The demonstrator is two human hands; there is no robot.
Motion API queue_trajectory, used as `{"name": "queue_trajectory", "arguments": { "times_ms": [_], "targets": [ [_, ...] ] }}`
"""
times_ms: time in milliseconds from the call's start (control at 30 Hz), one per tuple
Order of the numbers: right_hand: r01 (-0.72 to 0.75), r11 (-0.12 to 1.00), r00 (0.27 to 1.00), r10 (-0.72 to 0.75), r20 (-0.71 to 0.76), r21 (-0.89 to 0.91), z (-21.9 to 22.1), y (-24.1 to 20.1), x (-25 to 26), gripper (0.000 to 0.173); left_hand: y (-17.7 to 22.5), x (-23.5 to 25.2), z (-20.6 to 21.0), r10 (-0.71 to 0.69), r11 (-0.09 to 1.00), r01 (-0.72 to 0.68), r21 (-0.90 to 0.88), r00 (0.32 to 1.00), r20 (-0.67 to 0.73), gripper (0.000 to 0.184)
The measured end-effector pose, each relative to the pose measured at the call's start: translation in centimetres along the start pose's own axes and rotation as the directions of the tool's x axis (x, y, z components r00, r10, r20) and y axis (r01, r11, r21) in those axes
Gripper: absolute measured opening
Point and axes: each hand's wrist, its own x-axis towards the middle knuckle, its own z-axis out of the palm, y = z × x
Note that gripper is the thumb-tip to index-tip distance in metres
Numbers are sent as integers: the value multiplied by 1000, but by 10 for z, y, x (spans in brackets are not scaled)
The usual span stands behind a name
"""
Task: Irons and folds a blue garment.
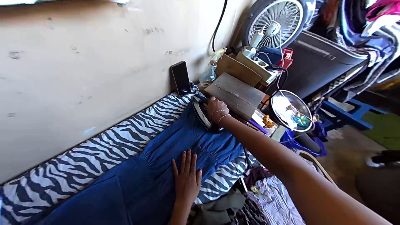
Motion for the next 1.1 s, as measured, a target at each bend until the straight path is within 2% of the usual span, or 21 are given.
{"name": "queue_trajectory", "arguments": {
  "times_ms": [133,200,267,300,367,433,500,633,700,767,833,900,967,1033,1100],
  "targets": [
    [41,999,999,-41,21,-26,-1,11,-6,53,-1,3,4,4,1000,-4,-11,1000,-20,59],
    [76,992,991,-63,121,-104,-12,26,-11,56,-2,2,-5,0,992,8,-130,998,58,58],
    [184,969,966,-146,215,-167,-37,52,-8,59,-10,2,-28,1,945,54,-323,986,166,53],
    [217,955,958,-169,231,-200,-55,64,-4,61,-20,4,-40,0,918,58,-392,989,147,49],
    [189,964,976,-163,144,-187,-88,88,8,65,-44,9,-56,-49,892,67,-448,997,52,41],
    [127,985,992,-127,7,-120,-102,110,29,63,-68,12,-62,-138,920,105,-378,989,-61,38],
    [93,992,993,-99,-65,-83,-102,132,59,63,-85,18,-63,-192,953,155,-261,974,-122,38],
    [55,997,993,-61,-102,-63,-100,153,110,63,-100,25,-72,-204,964,197,-177,979,-23,37],
    [80,994,984,-91,-155,-79,-98,152,123,67,-103,27,-74,-217,962,215,-168,976,12,36],
    [182,980,943,-196,-270,-76,-94,142,110,68,-104,31,-72,-232,960,234,-155,972,29,37],
    [290,952,900,-306,-312,-96,-77,115,83,56,-105,40,-65,-234,958,233,-169,972,18,37],
    [347,935,914,-355,-197,-74,-36,86,60,43,-104,49,-57,-243,949,238,-204,970,4,38],
    [378,925,925,-376,-58,25,10,71,53,42,-106,52,-50,-257,946,249,-209,966,-12,36],
    [427,903,902,-423,-79,44,37,63,51,36,-111,53,-44,-258,942,238,-236,964,-59,33],
    [449,891,893,-447,-50,69,34,57,46,37,-115,48,-38,-259,938,225,-264,961,-102,30]
  ]
}}
